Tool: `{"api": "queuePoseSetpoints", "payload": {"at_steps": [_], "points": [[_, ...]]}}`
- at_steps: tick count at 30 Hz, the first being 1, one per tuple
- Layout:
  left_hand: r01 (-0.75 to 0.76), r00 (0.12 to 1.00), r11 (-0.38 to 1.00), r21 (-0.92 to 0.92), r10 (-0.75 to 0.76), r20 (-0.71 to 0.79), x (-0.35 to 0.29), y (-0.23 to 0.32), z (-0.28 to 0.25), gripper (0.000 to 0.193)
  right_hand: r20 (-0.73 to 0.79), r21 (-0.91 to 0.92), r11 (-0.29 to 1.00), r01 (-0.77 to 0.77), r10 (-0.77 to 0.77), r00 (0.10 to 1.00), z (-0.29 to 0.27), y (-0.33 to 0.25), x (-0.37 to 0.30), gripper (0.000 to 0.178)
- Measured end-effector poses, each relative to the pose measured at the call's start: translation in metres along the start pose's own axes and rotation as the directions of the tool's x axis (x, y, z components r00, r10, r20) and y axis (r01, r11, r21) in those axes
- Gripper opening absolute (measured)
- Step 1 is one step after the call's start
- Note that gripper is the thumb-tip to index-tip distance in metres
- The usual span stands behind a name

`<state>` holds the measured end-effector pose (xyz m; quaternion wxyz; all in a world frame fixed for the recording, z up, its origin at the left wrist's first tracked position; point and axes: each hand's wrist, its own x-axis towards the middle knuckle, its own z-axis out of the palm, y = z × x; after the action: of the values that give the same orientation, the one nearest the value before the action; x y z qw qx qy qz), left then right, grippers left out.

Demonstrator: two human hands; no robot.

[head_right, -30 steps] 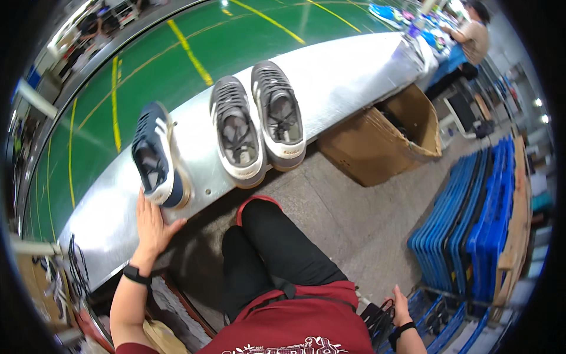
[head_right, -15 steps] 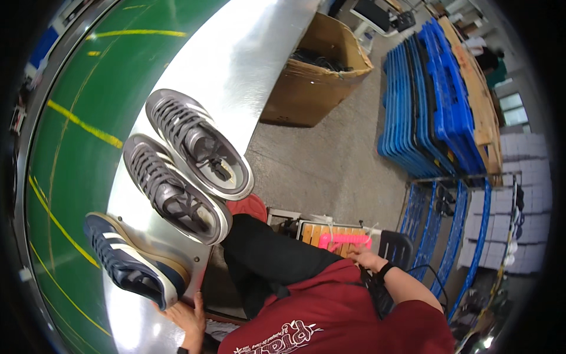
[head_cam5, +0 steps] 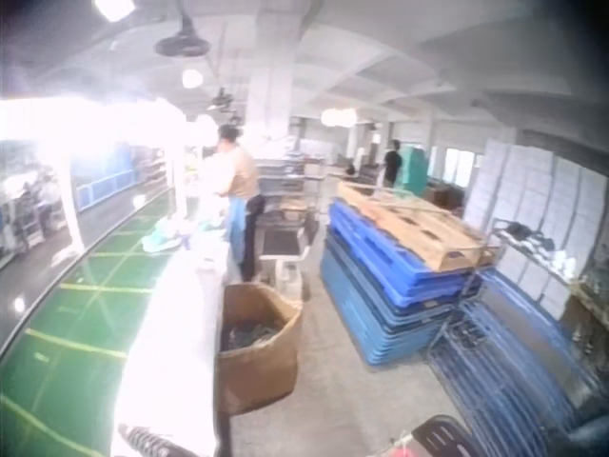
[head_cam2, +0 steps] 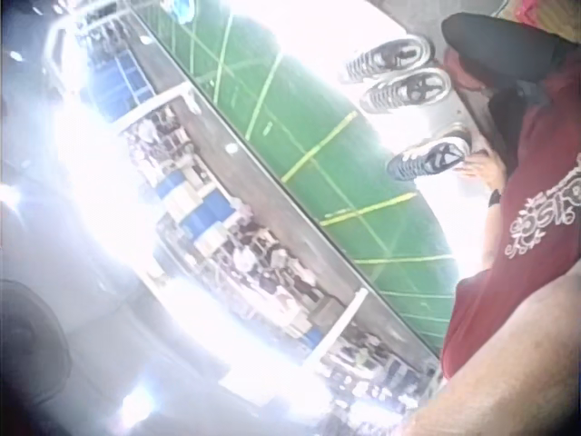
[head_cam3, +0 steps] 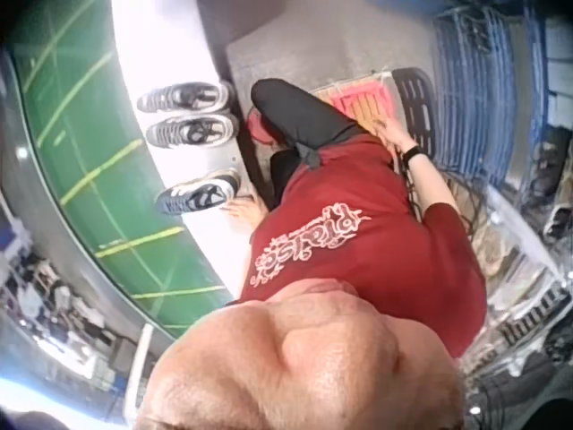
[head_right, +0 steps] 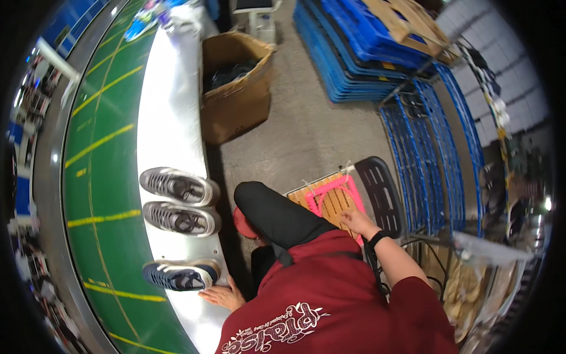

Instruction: The recorder is assembling and lacing shoes on a production line.

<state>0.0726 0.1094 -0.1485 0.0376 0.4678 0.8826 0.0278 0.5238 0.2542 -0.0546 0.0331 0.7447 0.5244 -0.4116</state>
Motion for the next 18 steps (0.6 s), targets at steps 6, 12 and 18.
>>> {"api": "queuePoseSetpoints", "payload": {"at_steps": [6, 12, 18], "points": [[-0.098, 0.927, 0.986, 0.135, 0.140, -0.347, 0.019, -0.034, 0.027, 0.084, -0.751, 0.079, 0.995, -0.058, 0.097, 0.653, -0.007, 0.050, 0.020, 0.034], [-0.039, 0.996, 0.994, -0.098, 0.031, -0.080, 0.079, -0.053, 0.047, 0.079, -0.833, 0.196, 0.937, -0.291, 0.315, 0.454, -0.063, 0.104, 0.050, 0.040], [0.054, 0.966, 0.955, -0.291, 0.024, 0.258, 0.199, 0.038, 0.065, 0.074, -0.369, 0.126, 0.799, -0.587, 0.588, 0.720, -0.076, 0.179, 0.112, 0.051]]}}
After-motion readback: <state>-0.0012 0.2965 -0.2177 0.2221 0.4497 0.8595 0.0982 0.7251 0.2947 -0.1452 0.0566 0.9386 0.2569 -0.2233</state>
